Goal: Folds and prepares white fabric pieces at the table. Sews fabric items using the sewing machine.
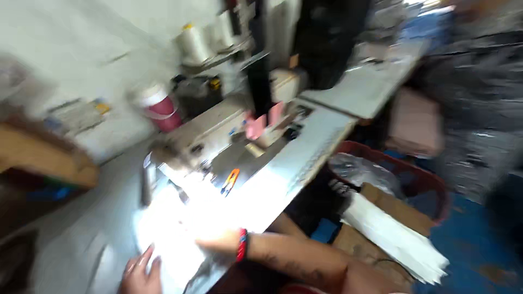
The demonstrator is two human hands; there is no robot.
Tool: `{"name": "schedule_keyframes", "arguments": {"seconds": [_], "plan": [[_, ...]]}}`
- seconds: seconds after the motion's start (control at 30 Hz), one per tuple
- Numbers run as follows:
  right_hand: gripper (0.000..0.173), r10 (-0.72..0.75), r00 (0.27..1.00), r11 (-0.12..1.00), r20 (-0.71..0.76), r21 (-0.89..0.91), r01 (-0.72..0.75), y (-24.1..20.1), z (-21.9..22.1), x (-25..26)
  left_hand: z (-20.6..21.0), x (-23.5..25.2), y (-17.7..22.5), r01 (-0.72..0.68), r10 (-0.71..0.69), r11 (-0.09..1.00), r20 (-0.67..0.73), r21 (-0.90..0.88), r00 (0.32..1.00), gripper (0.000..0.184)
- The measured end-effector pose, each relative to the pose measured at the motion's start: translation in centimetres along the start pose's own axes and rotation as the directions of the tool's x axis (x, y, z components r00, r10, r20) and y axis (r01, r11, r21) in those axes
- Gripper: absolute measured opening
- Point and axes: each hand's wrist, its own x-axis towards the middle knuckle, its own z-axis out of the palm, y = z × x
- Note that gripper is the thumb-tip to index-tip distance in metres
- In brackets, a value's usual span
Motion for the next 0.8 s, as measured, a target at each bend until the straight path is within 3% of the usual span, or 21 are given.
{"name": "schedule_keyframes", "arguments": {"seconds": [0.13, 0.23, 0.33, 0.4, 0.57, 0.67, 0.8], "plan": [[0.044, 0.027, 0.996, 0.981, -0.083, -0.190, -0.042, -0.7, 0.4, 2.9, 0.3, -1.3, 0.7, 0.060, -0.040, 0.987, -0.130, 0.149, 0.991, 0.030], [0.042, -0.040, 0.988, 0.959, -0.146, -0.284, -0.004, -2.2, 0.6, 5.0, 0.8, 0.0, 0.5, -0.042, 0.099, 0.955, -0.181, 0.295, 0.979, 0.035], [0.040, -0.033, 0.981, 0.886, -0.192, -0.460, -0.060, -2.1, 1.1, 5.4, 1.5, 0.9, -0.8, -0.070, 0.048, 0.894, 0.061, 0.443, 0.997, 0.053], [0.041, 0.016, 0.975, 0.872, -0.220, -0.475, -0.121, -2.4, 0.8, 4.6, 1.5, 0.6, -1.5, -0.066, 0.012, 0.859, 0.109, 0.507, 0.994, 0.059], [0.045, -0.030, 0.982, 0.801, -0.187, -0.592, -0.089, -1.7, 1.1, 4.3, -0.1, 1.0, -1.3, -0.073, -0.019, 0.869, 0.180, 0.489, 0.983, 0.055], [0.045, 0.030, 0.991, 0.831, -0.129, -0.548, -0.096, -1.8, 1.1, 4.2, -1.0, 1.3, -1.5, -0.063, -0.047, 0.897, 0.238, 0.437, 0.970, 0.052], [0.043, -0.018, 0.990, 0.889, -0.141, -0.456, -0.049, -1.5, 0.5, 4.0, -1.8, 0.8, -1.0, -0.072, 0.018, 0.929, 0.150, 0.364, 0.989, 0.042]]}}
